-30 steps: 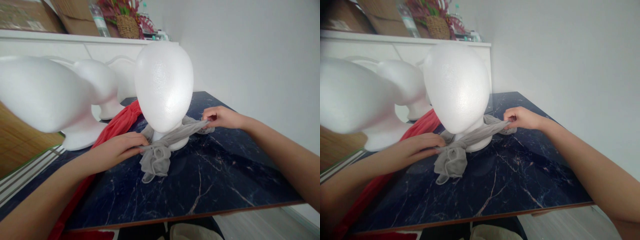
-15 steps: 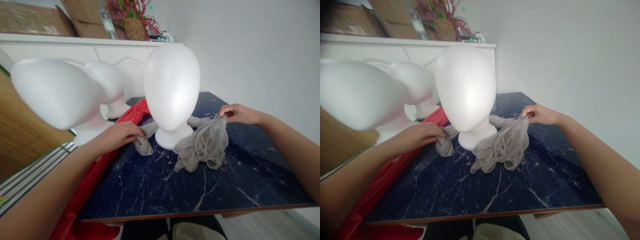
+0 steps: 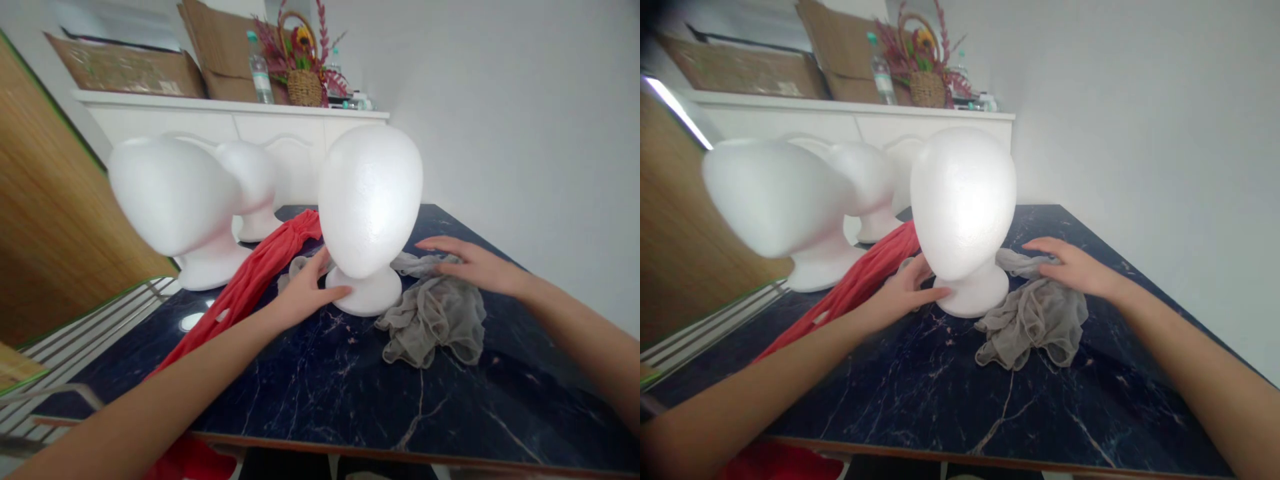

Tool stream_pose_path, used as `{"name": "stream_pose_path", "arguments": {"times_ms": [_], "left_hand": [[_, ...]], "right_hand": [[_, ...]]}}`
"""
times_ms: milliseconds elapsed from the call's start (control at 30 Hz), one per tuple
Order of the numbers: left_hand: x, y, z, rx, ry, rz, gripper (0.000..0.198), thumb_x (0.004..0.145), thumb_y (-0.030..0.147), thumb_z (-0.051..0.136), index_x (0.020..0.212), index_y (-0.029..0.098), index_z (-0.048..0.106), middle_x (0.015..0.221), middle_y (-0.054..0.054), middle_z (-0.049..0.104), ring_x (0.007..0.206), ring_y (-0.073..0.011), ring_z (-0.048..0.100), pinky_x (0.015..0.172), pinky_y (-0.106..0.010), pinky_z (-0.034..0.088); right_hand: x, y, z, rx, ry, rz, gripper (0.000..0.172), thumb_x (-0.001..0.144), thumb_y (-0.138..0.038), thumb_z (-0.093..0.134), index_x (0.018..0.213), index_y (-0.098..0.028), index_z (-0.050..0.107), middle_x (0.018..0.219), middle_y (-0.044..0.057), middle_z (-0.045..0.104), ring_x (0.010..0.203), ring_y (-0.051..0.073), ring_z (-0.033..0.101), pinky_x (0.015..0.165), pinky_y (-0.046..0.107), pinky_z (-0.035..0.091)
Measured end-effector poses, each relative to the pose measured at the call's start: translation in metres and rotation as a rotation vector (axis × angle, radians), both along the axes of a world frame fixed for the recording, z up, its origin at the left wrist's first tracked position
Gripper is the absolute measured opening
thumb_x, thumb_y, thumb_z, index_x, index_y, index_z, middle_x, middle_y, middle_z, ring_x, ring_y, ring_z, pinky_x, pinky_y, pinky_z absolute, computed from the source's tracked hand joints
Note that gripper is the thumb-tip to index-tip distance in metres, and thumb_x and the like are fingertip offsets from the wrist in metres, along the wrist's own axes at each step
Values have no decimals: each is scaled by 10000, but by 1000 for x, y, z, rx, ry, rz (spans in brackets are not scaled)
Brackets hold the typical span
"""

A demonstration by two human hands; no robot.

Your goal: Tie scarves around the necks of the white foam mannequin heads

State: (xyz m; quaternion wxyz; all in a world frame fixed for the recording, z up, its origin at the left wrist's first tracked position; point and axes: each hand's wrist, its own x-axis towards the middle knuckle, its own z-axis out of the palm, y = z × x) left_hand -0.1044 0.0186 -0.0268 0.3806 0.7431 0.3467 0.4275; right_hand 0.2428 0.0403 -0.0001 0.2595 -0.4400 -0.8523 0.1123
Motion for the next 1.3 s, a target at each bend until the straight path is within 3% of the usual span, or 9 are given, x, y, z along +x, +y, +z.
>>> {"name": "stream_pose_path", "arguments": {"times_ms": [100, 200, 367, 500, 633, 767, 867, 1067, 1300], "left_hand": [[30, 3, -7, -13, -126, 43, 872, 668, 319, 840, 1431, 184, 440, 1453, -139, 516, 1353, -293, 470, 1174, -498, 321], [50, 8, -10, 10, -251, 86, 808, 624, 284, 866, 1351, 154, 536, 1350, -150, 606, 1321, -297, 505, 1167, -493, 338], [48, -13, 13, -13, -429, 149, 767, 628, 239, 867, 1334, 203, 567, 1326, -116, 634, 1239, -284, 585, 1126, -475, 415], [2, -62, 46, -33, -379, 282, 871, 591, 327, 904, 1371, 195, 540, 1301, -131, 649, 1216, -321, 601, 1079, -500, 468], [-79, -106, 66, 64, -300, 575, 860, 644, 373, 874, 1405, 197, 514, 1274, -110, 671, 1253, -330, 572, 1117, -493, 443], [-164, -124, 72, 252, -180, 766, 713, 729, 321, 823, 1375, 209, 545, 1181, -34, 725, 1319, -276, 510, 1204, -477, 328], [-205, -132, 64, 172, -81, 820, 594, 777, 377, 777, 1324, 246, 586, 1123, 27, 746, 1342, -236, 479, 1235, -463, 264], [-232, -148, 40, -128, 95, 897, 631, 735, 538, 765, 1281, 259, 614, 1056, 44, 761, 1320, -241, 508, 1237, -516, 212], [-248, -147, 22, -273, 172, 797, 520, 809, 568, 669, 1218, 246, 657, 997, 17, 775, 1360, -220, 471, 1238, -457, 190]], "right_hand": [[-42, -15, -17, -133, 193, 14, 648, 887, -470, 587, 1487, -316, 395, 1509, 50, 446, 1402, 301, 391, 1171, 543, 298], [-71, -33, -35, -196, 332, 39, 785, 911, -517, 574, 1563, -371, 161, 1537, 26, 407, 1445, 283, 321, 1184, 551, 272], [-93, -68, -42, -178, 455, 59, 689, 929, -521, 556, 1529, -442, 226, 1617, -54, 226, 1482, 284, 224, 1211, 547, 195], [-100, -87, -33, -108, 469, 77, 688, 945, -502, 521, 1543, -418, 192, 1595, -23, 294, 1477, 291, 237, 1206, 553, 202], [-98, -85, -40, -19, 336, 59, 629, 937, -513, 505, 1517, -390, 293, 1558, 14, 366, 1437, 327, 326, 1190, 578, 244], [-99, -77, -61, 11, 233, 59, 620, 924, -529, 503, 1499, -367, 335, 1530, 55, 404, 1392, 355, 396, 1151, 606, 318], [-101, -76, -72, -34, 233, 49, 669, 926, -542, 488, 1528, -355, 264, 1492, 83, 453, 1356, 350, 448, 1115, 600, 379], [-102, -78, -73, -116, 237, 30, 713, 916, -587, 464, 1541, -351, 214, 1381, 96, 569, 1281, 357, 533, 1048, 586, 465], [-105, -80, -75, -111, 141, 50, 718, 907, -582, 479, 1538, -355, 223, 1395, 97, 558, 1285, 343, 532, 1083, 597, 421]]}}
